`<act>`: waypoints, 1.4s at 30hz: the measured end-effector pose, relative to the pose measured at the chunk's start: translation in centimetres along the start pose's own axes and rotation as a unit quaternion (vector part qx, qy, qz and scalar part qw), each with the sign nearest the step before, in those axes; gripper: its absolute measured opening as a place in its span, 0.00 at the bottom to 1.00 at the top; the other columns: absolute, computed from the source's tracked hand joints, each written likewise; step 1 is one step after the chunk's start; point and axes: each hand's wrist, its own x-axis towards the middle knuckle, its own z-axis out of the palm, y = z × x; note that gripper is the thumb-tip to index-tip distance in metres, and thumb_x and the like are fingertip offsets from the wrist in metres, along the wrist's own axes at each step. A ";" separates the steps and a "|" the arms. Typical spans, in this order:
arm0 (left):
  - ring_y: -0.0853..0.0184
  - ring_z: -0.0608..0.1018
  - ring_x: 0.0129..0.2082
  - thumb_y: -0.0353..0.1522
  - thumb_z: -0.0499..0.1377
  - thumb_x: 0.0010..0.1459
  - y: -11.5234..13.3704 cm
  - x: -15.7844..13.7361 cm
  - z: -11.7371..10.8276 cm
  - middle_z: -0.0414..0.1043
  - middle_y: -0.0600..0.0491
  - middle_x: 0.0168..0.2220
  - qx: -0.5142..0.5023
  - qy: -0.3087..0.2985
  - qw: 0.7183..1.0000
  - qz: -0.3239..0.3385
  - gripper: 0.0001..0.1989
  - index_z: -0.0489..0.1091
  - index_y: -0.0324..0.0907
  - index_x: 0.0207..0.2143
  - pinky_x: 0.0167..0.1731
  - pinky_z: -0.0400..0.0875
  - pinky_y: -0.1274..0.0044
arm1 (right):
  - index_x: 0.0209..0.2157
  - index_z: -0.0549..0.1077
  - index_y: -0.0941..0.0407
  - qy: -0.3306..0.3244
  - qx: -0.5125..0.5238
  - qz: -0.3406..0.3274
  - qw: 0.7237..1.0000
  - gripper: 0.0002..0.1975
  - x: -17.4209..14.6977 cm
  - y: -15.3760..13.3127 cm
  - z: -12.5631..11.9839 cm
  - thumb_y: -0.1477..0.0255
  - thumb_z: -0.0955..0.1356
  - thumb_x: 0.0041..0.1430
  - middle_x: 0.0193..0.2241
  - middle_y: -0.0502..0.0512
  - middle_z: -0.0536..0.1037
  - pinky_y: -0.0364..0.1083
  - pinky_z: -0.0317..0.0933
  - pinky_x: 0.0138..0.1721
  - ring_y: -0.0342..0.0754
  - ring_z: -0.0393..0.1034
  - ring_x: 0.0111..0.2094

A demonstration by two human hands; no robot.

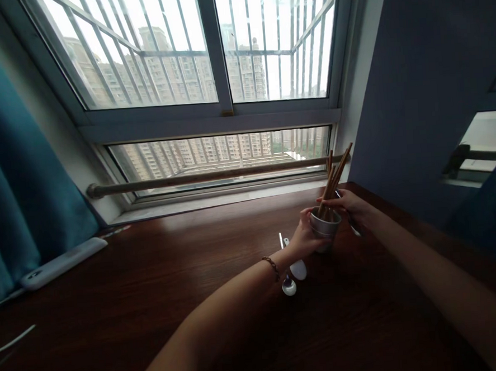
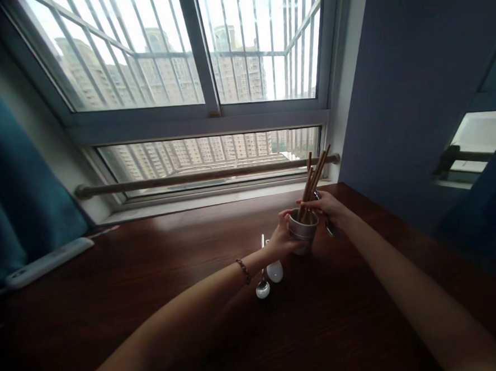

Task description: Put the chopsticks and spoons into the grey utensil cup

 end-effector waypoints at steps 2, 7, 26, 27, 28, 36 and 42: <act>0.59 0.66 0.47 0.33 0.62 0.48 0.0 -0.8 -0.3 0.59 0.46 0.49 0.005 -0.011 0.999 0.043 0.35 0.48 0.41 0.55 0.47 0.61 0.63 | 0.34 0.74 0.63 -0.007 -0.003 -0.006 1.000 0.20 -0.8 -0.4 0.6 0.69 0.73 0.37 0.16 0.51 0.70 0.39 0.37 0.11 0.34 0.46 0.12; 0.57 0.64 0.49 0.34 0.59 0.52 -0.4 -1.5 -1.0 0.55 0.45 0.52 0.016 -0.011 0.995 0.098 0.33 0.46 0.41 0.57 0.48 0.60 0.61 | 0.35 0.74 0.61 0.003 -0.015 -0.020 1.000 0.21 -2.1 -0.8 1.7 0.70 0.74 0.34 0.20 0.51 0.72 0.39 0.38 0.13 0.34 0.49 0.14; 0.56 0.60 0.53 0.32 0.60 0.51 3.4 4.3 -3.3 0.54 0.46 0.54 0.051 -0.079 0.993 0.075 0.27 0.56 0.40 0.53 0.51 0.55 0.59 | 0.38 0.71 0.60 0.110 -0.058 -0.054 0.991 0.23 -3.9 -2.8 1.1 0.64 0.73 0.38 0.27 0.57 0.75 0.40 0.51 0.17 0.43 0.64 0.22; 0.57 0.63 0.51 0.31 0.59 0.53 3.7 5.1 -3.2 0.57 0.46 0.52 0.045 -0.094 0.993 0.060 0.25 0.56 0.39 0.52 0.49 0.59 0.60 | 0.35 0.72 0.60 0.108 -0.063 -0.056 0.991 0.22 -3.6 -2.9 1.3 0.63 0.73 0.38 0.24 0.56 0.74 0.41 0.52 0.18 0.44 0.64 0.22; 0.59 0.65 0.49 0.31 0.58 0.53 3.9 5.8 -3.0 0.58 0.45 0.51 0.039 -0.105 0.993 0.043 0.24 0.57 0.39 0.52 0.47 0.62 0.61 | 0.33 0.72 0.60 0.107 -0.068 -0.057 0.990 0.21 -3.2 -3.0 1.4 0.62 0.73 0.38 0.22 0.55 0.73 0.41 0.52 0.18 0.44 0.63 0.21; 0.68 0.72 0.35 0.32 0.55 0.57 5.0 7.8 -2.7 0.68 0.51 0.36 0.015 -0.187 0.982 -0.030 0.10 0.66 0.34 0.39 0.35 0.70 0.73 | 0.22 0.67 0.60 0.107 -0.076 -0.076 0.988 0.25 0.1 -5.8 1.2 0.50 0.69 0.38 0.13 0.49 0.62 0.39 0.42 0.13 0.37 0.50 0.14; 0.70 0.73 0.32 0.35 0.52 0.59 5.9 8.2 -3.7 0.68 0.51 0.35 -0.006 -0.191 0.980 -0.050 0.12 0.66 0.34 0.38 0.33 0.70 0.74 | 0.26 0.67 0.59 0.044 -0.004 -0.109 0.993 0.33 -0.1 -7.7 1.6 0.41 0.58 0.43 0.18 0.50 0.62 0.38 0.41 0.12 0.34 0.43 0.14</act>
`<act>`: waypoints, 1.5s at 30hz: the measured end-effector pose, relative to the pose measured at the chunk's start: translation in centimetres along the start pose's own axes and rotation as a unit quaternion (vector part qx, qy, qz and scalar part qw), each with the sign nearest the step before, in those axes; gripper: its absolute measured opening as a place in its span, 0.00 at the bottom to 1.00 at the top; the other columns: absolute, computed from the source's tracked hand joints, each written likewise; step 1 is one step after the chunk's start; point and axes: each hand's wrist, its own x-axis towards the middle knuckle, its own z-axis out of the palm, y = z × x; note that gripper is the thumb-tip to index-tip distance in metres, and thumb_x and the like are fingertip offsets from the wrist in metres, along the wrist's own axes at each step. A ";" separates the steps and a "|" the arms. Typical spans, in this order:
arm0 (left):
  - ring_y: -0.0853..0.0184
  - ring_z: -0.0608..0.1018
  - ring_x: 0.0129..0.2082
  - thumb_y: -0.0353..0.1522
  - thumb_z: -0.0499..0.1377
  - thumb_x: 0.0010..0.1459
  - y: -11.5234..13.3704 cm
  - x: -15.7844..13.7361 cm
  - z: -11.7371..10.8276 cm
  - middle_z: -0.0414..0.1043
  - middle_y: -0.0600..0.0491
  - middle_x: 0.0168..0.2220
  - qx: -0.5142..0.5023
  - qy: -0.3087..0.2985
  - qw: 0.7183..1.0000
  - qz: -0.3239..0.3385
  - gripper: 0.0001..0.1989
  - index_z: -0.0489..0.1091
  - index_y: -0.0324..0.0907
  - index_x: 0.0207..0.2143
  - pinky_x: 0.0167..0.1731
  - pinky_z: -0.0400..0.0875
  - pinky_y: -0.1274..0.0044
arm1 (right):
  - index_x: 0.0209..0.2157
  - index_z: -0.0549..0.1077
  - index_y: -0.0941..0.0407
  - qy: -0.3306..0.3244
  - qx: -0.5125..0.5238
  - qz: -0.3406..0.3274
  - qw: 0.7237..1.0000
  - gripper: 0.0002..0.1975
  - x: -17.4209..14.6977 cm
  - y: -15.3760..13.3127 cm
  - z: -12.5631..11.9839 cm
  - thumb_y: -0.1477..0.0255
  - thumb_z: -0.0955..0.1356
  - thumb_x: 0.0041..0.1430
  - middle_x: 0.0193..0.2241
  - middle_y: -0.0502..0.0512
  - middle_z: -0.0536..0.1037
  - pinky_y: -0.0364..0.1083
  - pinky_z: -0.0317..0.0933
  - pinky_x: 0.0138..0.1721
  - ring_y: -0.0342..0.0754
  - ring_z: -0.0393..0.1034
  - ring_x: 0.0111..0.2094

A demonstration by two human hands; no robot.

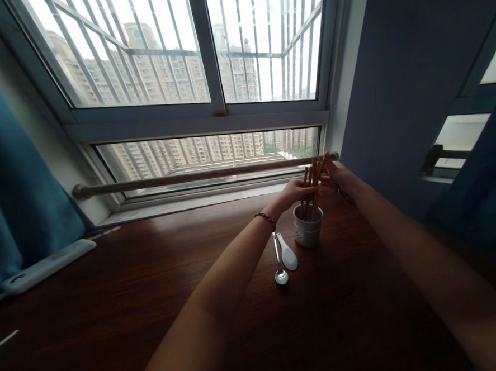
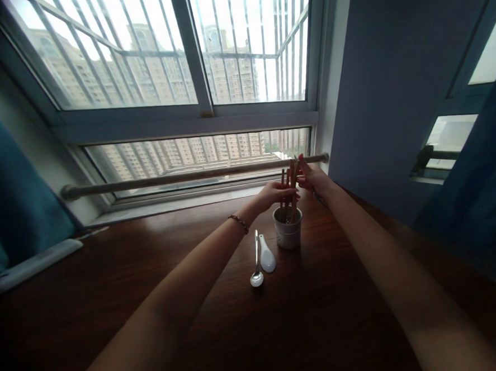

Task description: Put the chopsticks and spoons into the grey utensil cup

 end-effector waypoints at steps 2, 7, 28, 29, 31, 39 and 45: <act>0.70 0.73 0.32 0.35 0.52 0.59 -0.1 0.0 0.1 0.68 0.50 0.35 -0.003 0.004 1.000 -0.008 0.12 0.65 0.34 0.39 0.33 0.70 0.74 | 0.27 0.67 0.58 -0.001 0.017 -0.009 1.000 0.33 -0.3 0.4 -0.1 0.40 0.56 0.43 0.16 0.47 0.58 0.39 0.41 0.12 0.35 0.41 0.13; 0.70 0.72 0.32 0.33 0.53 0.58 -1.7 0.2 0.7 0.67 0.52 0.34 0.014 0.040 0.998 -0.036 0.10 0.66 0.33 0.37 0.32 0.70 0.75 | 0.27 0.67 0.59 0.002 0.023 0.004 1.000 0.33 -1.0 3.0 -0.6 0.41 0.57 0.43 0.13 0.45 0.55 0.39 0.39 0.12 0.35 0.41 0.12; 0.71 0.72 0.31 0.36 0.51 0.60 -3.3 -2.2 -0.8 0.67 0.51 0.35 0.049 0.118 0.982 -0.137 0.13 0.65 0.34 0.39 0.31 0.70 0.76 | 0.20 0.67 0.62 0.190 -0.032 0.110 0.975 0.23 -3.0 2.1 -1.1 0.56 0.61 0.56 0.13 0.54 0.68 0.39 0.47 0.12 0.36 0.51 0.10; 0.71 0.72 0.31 0.36 0.51 0.60 -3.3 -2.8 -1.2 0.67 0.50 0.35 0.058 0.133 0.979 -0.143 0.13 0.65 0.34 0.40 0.31 0.70 0.76 | 0.20 0.67 0.61 0.209 -0.020 0.104 0.972 0.26 -3.4 0.8 -2.0 0.55 0.58 0.57 0.14 0.56 0.69 0.40 0.48 0.12 0.37 0.52 0.11; 0.71 0.72 0.32 0.35 0.51 0.60 -3.5 -4.4 -2.0 0.67 0.50 0.36 0.083 0.164 0.969 -0.164 0.12 0.64 0.34 0.40 0.31 0.70 0.75 | 0.20 0.67 0.61 0.252 0.002 0.087 0.964 0.31 -4.2 -1.5 -3.7 0.53 0.50 0.59 0.17 0.57 0.70 0.39 0.50 0.13 0.38 0.56 0.12; 0.72 0.72 0.30 0.34 0.52 0.59 -7.4 -11.7 -1.6 0.67 0.51 0.34 0.191 0.143 0.916 -0.321 0.11 0.65 0.34 0.38 0.30 0.70 0.76 | 0.19 0.62 0.58 0.306 0.007 0.072 0.949 0.31 -4.8 -0.7 -2.6 0.51 0.46 0.58 0.15 0.50 0.64 0.39 0.46 0.10 0.36 0.52 0.10; 0.68 0.72 0.36 0.35 0.53 0.58 -9.0 -12.2 0.5 0.67 0.50 0.37 0.263 0.108 0.887 -0.363 0.11 0.65 0.35 0.39 0.36 0.69 0.72 | 0.19 0.65 0.60 0.212 -0.116 0.153 0.958 0.18 -3.8 3.4 0.3 0.61 0.62 0.55 0.13 0.48 0.65 0.37 0.51 0.13 0.38 0.60 0.14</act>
